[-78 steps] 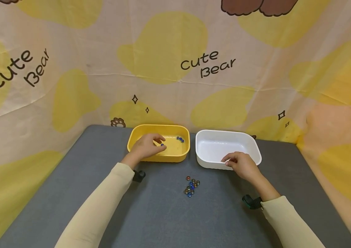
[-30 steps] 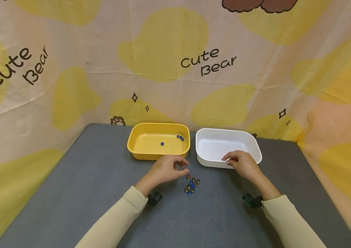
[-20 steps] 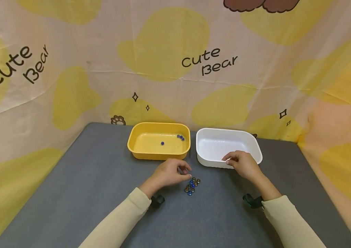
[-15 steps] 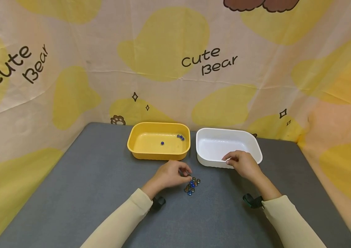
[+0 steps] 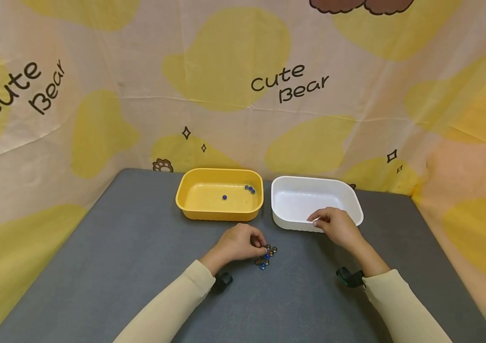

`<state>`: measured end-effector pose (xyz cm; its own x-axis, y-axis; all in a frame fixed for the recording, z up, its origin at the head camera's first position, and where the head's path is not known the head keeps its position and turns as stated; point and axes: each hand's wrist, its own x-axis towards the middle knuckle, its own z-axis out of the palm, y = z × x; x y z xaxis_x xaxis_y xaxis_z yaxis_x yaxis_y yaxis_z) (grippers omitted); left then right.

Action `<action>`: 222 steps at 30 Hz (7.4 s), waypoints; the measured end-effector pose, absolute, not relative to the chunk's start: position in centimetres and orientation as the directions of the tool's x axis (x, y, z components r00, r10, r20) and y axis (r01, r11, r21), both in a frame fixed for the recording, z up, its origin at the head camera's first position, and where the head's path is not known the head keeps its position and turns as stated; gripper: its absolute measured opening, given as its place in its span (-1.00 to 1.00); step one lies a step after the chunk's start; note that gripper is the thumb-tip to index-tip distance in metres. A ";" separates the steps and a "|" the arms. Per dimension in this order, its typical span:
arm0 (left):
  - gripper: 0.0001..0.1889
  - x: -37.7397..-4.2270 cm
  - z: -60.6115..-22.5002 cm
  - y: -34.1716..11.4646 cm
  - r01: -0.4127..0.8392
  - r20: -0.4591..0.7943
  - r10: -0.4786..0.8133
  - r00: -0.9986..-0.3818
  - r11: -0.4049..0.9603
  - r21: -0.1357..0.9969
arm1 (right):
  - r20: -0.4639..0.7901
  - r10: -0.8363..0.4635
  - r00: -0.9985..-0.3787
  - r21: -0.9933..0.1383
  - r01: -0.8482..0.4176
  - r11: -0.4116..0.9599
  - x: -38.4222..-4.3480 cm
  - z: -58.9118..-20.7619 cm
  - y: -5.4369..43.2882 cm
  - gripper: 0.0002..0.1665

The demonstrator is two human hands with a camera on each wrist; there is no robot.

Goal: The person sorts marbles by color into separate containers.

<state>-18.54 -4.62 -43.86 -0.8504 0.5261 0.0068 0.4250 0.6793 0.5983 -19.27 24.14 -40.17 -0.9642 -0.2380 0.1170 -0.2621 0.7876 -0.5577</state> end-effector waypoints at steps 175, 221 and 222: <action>-0.87 -31.1 -42.3 -14.4 0.017 -0.173 0.173 -0.970 0.752 0.659 | 0.098 -0.239 -0.966 -0.560 -0.252 0.790 -19.5 -40.2 24.2 -0.88; -0.62 -27.5 -39.7 -14.4 0.101 -0.031 0.164 -0.986 0.733 0.673 | 0.112 -0.257 -0.960 -0.563 -0.274 0.780 -19.3 -40.2 24.3 -0.87; -0.62 -27.4 -39.6 -14.4 0.104 -0.026 0.164 -0.986 0.734 0.671 | 0.113 -0.259 -0.959 -0.563 -0.276 0.779 -19.3 -40.2 24.3 -0.88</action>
<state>-27.43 -14.42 -39.60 -0.9862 0.1636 -0.0265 0.1038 0.7343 0.6708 -19.33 24.26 -40.24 -0.9594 -0.2586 0.1125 -0.2760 0.7788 -0.5633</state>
